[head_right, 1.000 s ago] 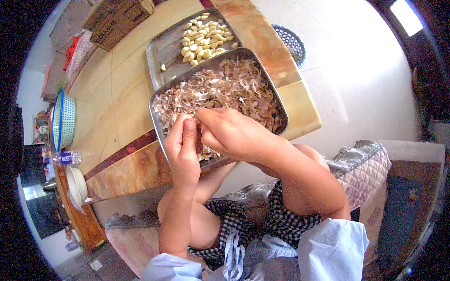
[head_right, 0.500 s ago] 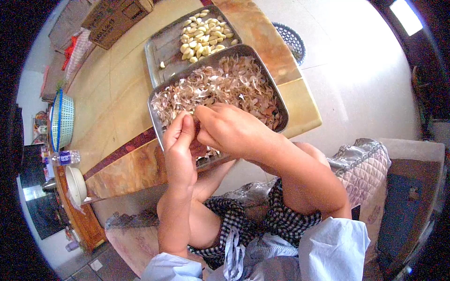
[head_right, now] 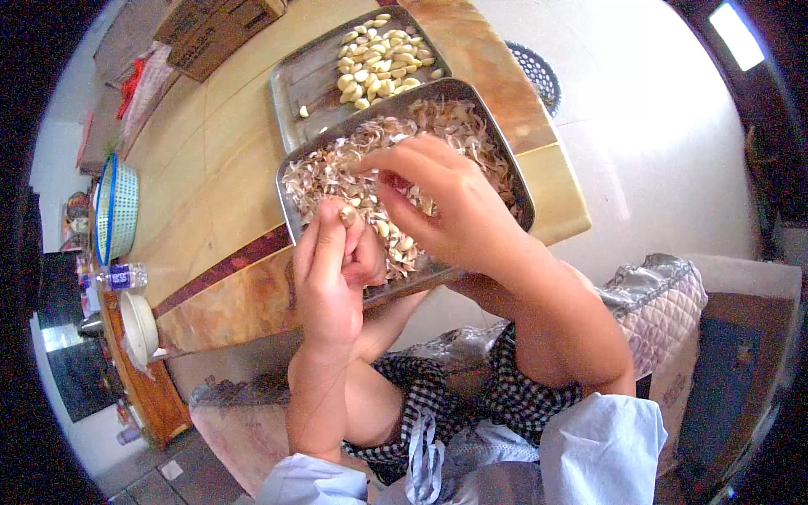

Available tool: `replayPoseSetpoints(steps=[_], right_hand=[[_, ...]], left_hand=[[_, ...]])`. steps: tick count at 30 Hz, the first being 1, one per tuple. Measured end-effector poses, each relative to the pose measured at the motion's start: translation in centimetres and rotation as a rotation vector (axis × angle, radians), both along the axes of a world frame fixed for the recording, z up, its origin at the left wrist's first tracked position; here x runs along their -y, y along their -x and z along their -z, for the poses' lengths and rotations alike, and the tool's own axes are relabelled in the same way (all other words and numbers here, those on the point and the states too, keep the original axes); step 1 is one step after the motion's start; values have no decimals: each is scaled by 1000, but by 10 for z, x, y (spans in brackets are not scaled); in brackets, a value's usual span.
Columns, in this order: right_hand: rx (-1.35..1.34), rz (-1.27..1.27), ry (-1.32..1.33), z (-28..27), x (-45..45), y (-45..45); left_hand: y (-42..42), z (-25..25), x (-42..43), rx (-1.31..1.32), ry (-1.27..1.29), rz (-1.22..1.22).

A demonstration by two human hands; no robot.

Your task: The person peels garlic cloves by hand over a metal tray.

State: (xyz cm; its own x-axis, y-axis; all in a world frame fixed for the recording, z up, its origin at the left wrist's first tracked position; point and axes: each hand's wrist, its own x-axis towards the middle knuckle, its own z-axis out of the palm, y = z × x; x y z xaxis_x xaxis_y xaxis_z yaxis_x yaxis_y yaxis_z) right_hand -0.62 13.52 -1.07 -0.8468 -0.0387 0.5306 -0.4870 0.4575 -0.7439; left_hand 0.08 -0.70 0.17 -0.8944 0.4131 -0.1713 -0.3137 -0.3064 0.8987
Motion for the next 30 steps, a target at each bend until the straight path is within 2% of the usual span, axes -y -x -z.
replayPoseSetpoints(steps=[3,4,7,16,19,22,25,30], right_hand=[[-145,-50,63,-5,-4,-1],[-291,-77,22,-4,-5,2],[-403,-143,-32,-1,-4,3],[-357,-80,-74,-4,4,-1],[-349,-75,-114,0,6,-2],[-318,-95,-150,0,6,-2],[-277,-151,-163,0,5,-3],[-251,-182,-155,-2,7,-6]], left_hand=[[-3,-5,-5,-29,141,-92],[-4,-6,-6,-28,141,-94],[-5,-6,-8,11,246,-158],[-7,1,-6,-74,231,-137],[-7,0,-6,-51,248,-153],[-6,-2,-3,77,236,-158],[-4,1,2,123,104,-91],[-6,0,-2,129,136,-187]])
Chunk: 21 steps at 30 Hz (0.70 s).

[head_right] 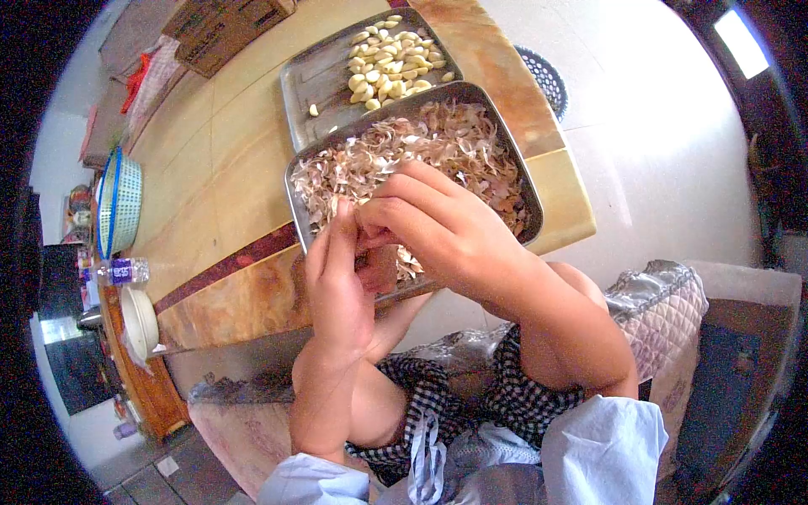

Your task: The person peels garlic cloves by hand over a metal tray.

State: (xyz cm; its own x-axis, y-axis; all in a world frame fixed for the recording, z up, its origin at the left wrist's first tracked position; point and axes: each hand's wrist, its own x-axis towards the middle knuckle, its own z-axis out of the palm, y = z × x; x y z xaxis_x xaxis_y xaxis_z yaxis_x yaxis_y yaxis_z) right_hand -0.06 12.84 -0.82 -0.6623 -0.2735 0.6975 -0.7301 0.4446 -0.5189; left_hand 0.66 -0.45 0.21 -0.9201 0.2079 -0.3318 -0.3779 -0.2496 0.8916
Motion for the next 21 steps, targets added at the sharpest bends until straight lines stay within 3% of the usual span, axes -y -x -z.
replayPoseSetpoints(steps=[4,6,13,16,18,21], right_hand=[[-30,-8,-20,-1,1,-3],[-18,-20,-23,-4,3,-5],[72,-65,69,-7,5,-11],[132,72,51,-2,-6,-5],[154,130,-5,1,-8,0],[137,257,35,-1,-5,2]], left_hand=[[-1,0,-1,-47,109,-46],[-1,-1,2,-218,250,-31],[2,-8,-5,-126,176,-237],[5,-8,3,-146,108,-156],[5,-3,6,-150,-83,-35],[3,-5,2,-165,4,43]])
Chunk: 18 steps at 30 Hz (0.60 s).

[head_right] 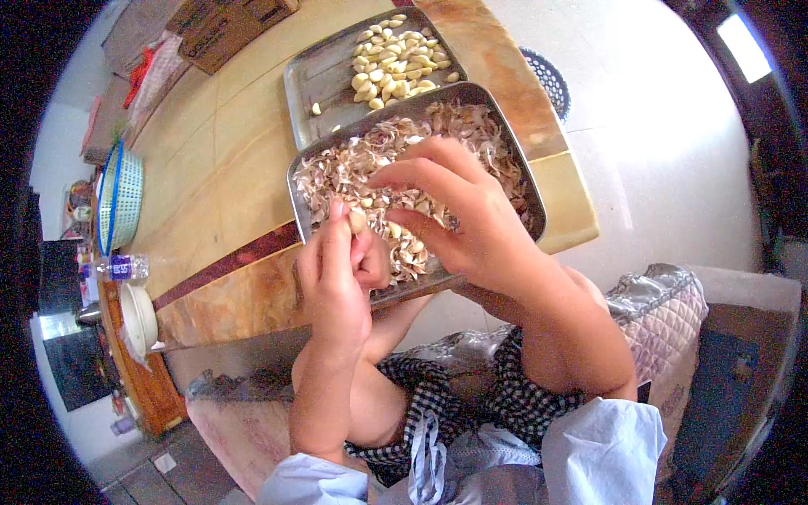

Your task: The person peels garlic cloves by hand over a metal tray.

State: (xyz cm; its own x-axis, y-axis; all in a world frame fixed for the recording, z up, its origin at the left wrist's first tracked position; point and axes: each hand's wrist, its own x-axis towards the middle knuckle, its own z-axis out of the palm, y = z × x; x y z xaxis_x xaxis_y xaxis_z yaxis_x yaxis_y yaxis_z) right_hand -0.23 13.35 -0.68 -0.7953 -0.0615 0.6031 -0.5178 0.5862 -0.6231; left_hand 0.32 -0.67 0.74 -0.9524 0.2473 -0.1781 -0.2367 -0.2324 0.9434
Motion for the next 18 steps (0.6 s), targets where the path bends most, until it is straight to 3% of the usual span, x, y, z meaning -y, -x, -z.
replayPoseSetpoints(steps=[2,6,8,9,11,12,15,18], right_hand=[[258,-282,333,-8,-1,-5],[421,-287,572,-5,3,-12],[458,-292,670,-4,3,-13],[496,-299,768,-3,2,-14],[482,-303,761,-2,-2,-12],[470,-308,752,-1,-4,-11],[429,-320,706,1,-5,-11],[431,-338,720,0,-2,-12]], left_hand=[[-3,-4,-4,54,-8,-16],[-5,1,-4,16,69,22],[-3,4,-6,-267,158,-17],[-3,3,-5,-269,158,-16],[-2,3,-3,-470,404,-5],[-1,3,-3,-470,405,-2],[4,9,-5,-815,606,-34],[1,9,-5,-818,660,-35]])
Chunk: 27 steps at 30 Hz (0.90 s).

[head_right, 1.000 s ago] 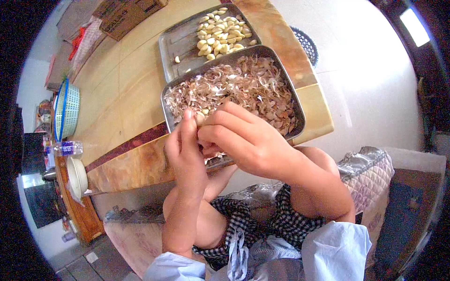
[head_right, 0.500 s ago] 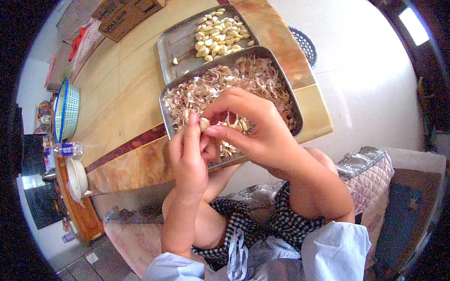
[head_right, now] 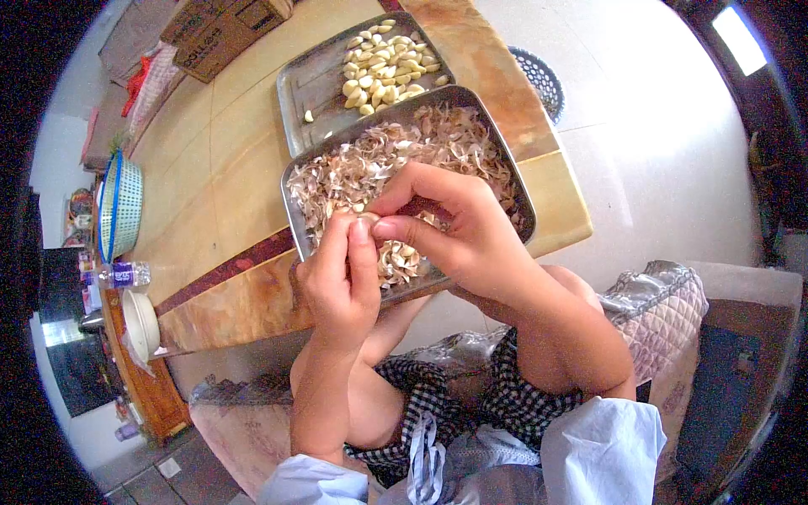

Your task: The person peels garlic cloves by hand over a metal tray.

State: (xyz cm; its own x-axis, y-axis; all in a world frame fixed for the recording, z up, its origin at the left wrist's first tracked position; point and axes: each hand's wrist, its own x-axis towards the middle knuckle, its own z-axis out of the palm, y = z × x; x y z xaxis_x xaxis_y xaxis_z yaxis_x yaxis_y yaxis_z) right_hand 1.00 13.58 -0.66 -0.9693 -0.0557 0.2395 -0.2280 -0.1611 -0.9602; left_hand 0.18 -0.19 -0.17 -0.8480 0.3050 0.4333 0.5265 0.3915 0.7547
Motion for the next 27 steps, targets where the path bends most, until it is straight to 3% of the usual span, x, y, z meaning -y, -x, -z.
replayPoseSetpoints(steps=[14,19,22,27], right_hand=[[212,-151,436,-2,10,-5],[-73,114,4,-1,8,-3],[-108,148,-24,3,9,-2],[-183,197,-114,6,11,-1]], left_hand=[[-7,4,-3,9,-164,-117],[-5,3,-3,-14,-295,-93],[0,8,-5,-184,-223,-69],[-1,6,-5,-187,-176,-56]])
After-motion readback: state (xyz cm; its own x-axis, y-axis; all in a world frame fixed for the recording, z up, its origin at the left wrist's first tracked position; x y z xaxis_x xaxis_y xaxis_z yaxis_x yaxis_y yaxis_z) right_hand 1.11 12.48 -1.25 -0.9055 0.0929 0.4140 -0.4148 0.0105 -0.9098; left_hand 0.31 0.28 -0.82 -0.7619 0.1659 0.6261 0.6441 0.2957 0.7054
